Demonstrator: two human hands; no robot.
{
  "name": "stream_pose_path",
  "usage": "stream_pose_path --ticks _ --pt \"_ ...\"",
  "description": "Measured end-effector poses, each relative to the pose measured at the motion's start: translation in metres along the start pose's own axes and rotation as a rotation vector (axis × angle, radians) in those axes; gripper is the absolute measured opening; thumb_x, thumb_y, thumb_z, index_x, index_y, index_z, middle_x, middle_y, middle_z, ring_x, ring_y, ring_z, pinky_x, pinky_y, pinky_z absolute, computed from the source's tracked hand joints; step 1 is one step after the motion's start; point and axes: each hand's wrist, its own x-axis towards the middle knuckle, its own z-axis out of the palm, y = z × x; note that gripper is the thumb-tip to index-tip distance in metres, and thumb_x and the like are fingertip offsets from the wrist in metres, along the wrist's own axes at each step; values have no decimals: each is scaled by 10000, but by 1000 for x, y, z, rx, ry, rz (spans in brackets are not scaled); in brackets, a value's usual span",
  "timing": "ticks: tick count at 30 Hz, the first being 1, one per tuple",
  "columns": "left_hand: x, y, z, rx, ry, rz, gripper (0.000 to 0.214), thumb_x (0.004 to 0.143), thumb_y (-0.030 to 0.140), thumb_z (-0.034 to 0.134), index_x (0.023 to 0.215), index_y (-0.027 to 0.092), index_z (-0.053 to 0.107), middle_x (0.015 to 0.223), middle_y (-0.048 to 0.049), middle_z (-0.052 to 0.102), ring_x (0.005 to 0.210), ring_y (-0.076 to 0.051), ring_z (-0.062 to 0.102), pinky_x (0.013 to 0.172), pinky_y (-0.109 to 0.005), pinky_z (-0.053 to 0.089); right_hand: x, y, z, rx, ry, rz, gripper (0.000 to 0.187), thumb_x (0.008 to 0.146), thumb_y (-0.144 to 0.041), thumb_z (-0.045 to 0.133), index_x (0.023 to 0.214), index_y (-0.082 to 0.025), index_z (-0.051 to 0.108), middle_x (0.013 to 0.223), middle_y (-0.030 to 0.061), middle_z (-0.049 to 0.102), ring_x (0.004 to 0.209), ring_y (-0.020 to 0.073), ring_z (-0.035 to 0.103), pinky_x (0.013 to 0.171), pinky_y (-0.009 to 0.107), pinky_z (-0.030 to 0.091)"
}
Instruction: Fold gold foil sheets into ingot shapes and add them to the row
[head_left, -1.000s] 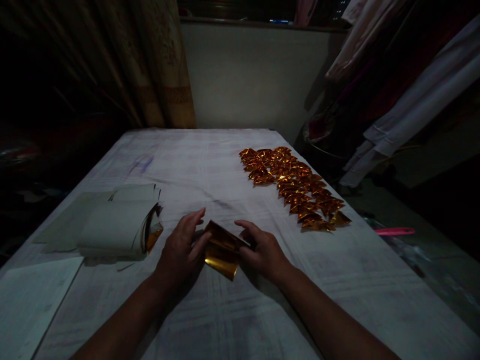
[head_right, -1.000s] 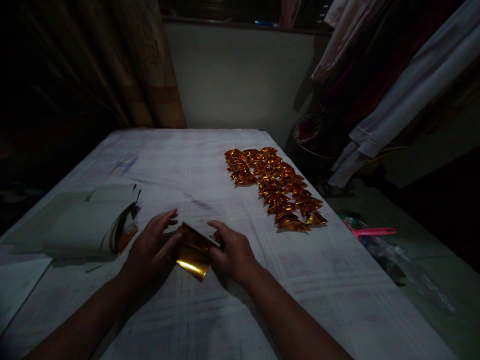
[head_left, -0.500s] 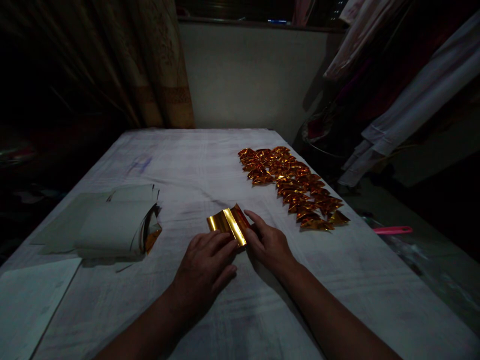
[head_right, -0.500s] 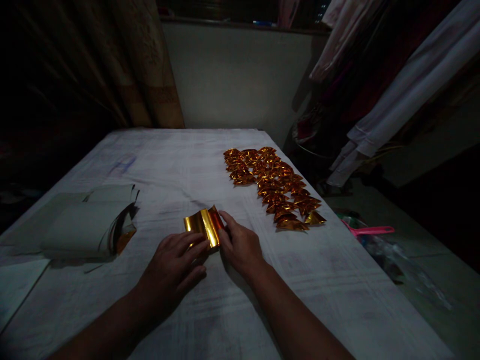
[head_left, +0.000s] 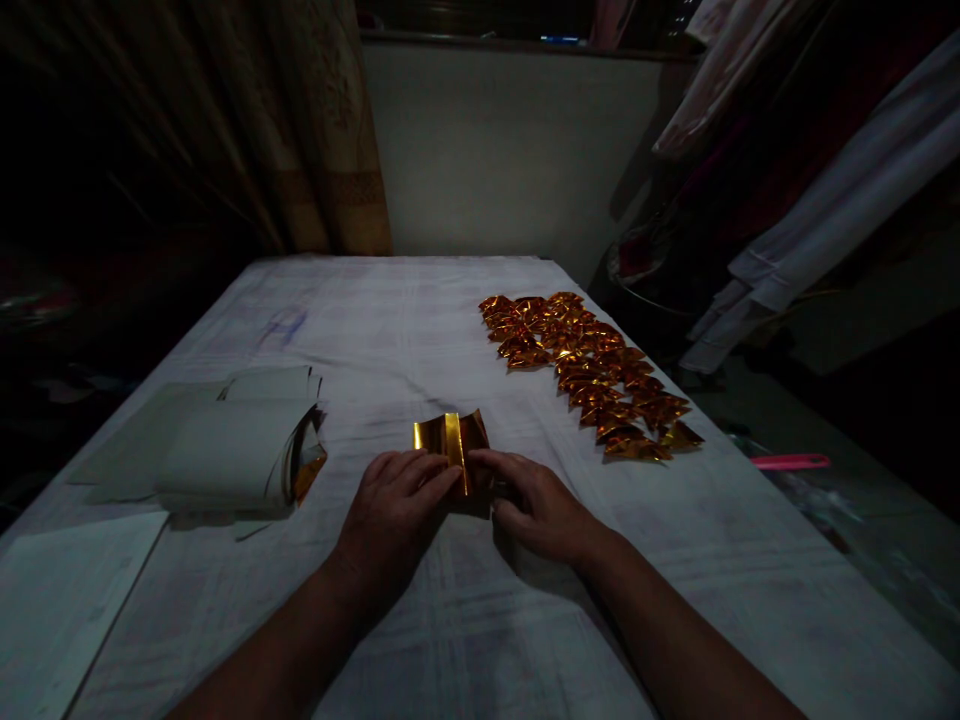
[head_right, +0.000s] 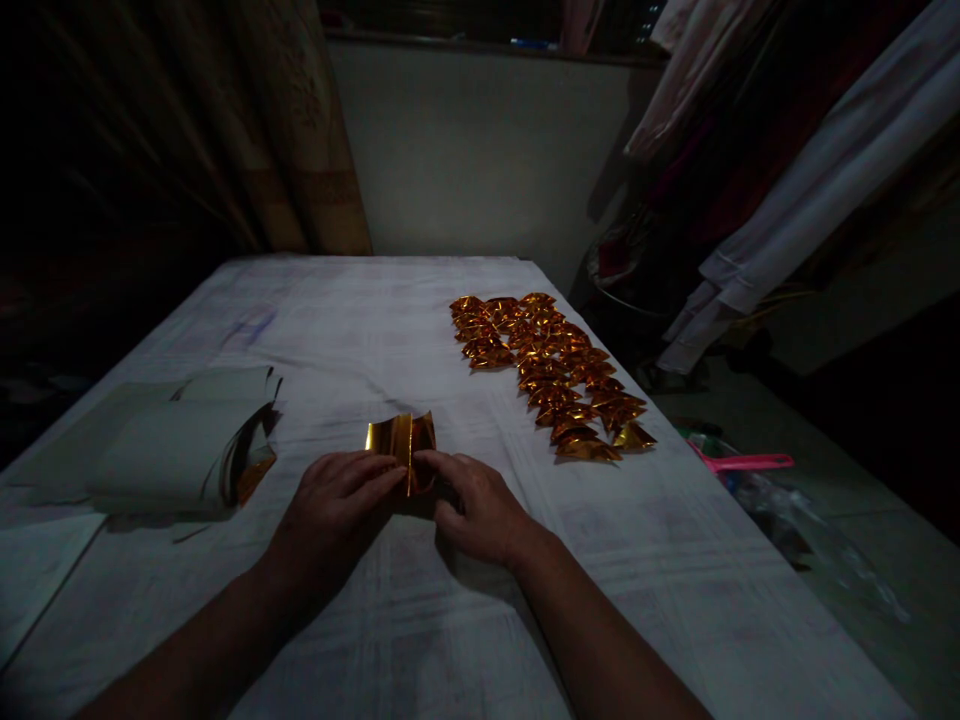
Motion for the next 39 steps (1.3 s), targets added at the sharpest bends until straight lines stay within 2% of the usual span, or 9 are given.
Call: stream_pose_path --ticks 5,10,13,16,20,23,28,33,39 --pt "0 6 -2 -35 -29 -15 304 951 298 619 1235 193 646 1214 -106 694 1100 -283 607 957 -466 432 1 5 13 -113 92 -74 386 872 -96 540 1176 -258 712 959 36 769 862 177 706 777 296 547" --pt "1 8 -2 67 77 8 140 964 261 609 1057 202 694 935 -66 707 852 -233 606 783 -391 465 2 2 18 -198 111 -204 299 913 -158 617 1163 -284 722 846 8 760 716 157 667 667 263 502" --pt "0 3 -3 102 109 62 148 978 227 574 1079 210 682 843 -43 694 752 -217 586 703 -366 456 3 0 13 -291 185 -227 308 921 -212 639 1223 -249 689 923 48 748 811 191 664 726 302 519" --pt "-2 -3 -4 97 127 89 146 983 202 544 1058 205 670 866 -47 711 726 -211 595 675 -363 464 5 3 6 -412 259 -166 405 880 -206 682 1283 -242 658 1073 101 701 954 242 634 808 372 528" --pt "-5 -9 -5 10 145 146 130 972 167 525 1014 187 646 921 -66 729 758 -197 641 685 -351 501 4 10 -1 -490 239 -139 463 804 -139 737 1249 -256 689 1357 153 587 1202 316 553 949 474 482" --pt "-7 -17 -5 -71 144 186 114 958 159 547 1034 185 627 988 -78 741 866 -203 686 785 -373 535 3 14 -3 -488 199 -177 403 805 -120 733 1171 -287 727 1371 125 596 1236 311 537 955 472 462" --pt "-10 -27 -8 -63 58 149 139 978 157 516 1040 203 631 987 -59 762 1012 -252 690 871 -434 525 3 15 0 -421 173 -264 203 837 -153 734 979 -294 766 1210 64 694 1121 252 601 890 402 454" --pt "-10 -19 -16 -49 -94 28 131 974 234 537 1000 198 660 991 -70 737 939 -254 662 826 -431 506 3 18 4 -393 157 -287 187 857 -159 722 1010 -262 750 1108 54 734 998 225 634 841 377 443" --pt "-13 -18 -13 22 -119 -91 208 1005 308 501 911 202 652 890 -53 694 837 -246 618 763 -405 470 3 19 4 -380 159 -203 184 885 -146 677 1026 -241 749 1019 56 740 933 217 637 793 361 433"
